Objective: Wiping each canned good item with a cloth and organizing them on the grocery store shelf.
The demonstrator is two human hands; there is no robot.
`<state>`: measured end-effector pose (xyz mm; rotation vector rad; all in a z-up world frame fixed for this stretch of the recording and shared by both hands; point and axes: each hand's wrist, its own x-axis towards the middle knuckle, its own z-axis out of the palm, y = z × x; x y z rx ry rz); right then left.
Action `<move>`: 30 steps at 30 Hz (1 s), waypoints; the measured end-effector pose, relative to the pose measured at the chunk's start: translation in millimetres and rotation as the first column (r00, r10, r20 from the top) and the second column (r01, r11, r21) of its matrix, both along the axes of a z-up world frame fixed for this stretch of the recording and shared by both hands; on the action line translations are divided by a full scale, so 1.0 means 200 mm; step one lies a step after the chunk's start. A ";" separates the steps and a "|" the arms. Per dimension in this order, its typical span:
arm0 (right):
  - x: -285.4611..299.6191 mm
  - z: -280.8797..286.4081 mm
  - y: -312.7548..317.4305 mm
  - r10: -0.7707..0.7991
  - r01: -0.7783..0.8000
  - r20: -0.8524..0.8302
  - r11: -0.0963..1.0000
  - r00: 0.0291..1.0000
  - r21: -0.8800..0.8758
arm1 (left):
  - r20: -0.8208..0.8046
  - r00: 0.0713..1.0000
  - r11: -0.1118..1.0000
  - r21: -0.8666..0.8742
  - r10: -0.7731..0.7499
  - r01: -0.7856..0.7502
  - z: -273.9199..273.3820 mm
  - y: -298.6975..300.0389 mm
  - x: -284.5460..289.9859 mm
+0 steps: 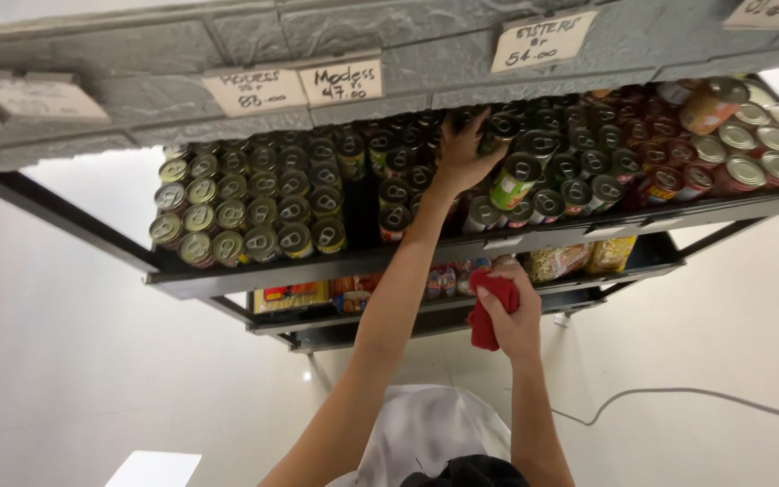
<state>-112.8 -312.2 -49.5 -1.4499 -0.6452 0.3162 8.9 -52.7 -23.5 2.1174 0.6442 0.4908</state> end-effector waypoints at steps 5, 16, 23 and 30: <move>0.07 0.02 0.05 0.076 -0.076 0.005 0.996 0.997 0.037 | 0.297 0.955 0.995 0.093 -0.005 -0.023 -0.02 0.04 -0.31; 0.02 0.02 0.27 0.092 -0.072 0.313 0.995 0.945 -0.074 | 0.496 0.861 0.992 -0.095 0.115 -0.077 -0.02 -0.45 -1.27; -0.19 -0.05 0.28 0.160 -0.154 0.270 0.987 0.949 -0.041 | 0.451 0.870 0.767 -0.625 0.201 0.147 -0.27 -0.62 -1.47; -0.24 -0.20 0.23 0.283 -0.275 0.081 0.956 0.956 -0.102 | 0.265 0.962 0.847 -0.524 0.064 0.088 -0.15 -0.71 -1.67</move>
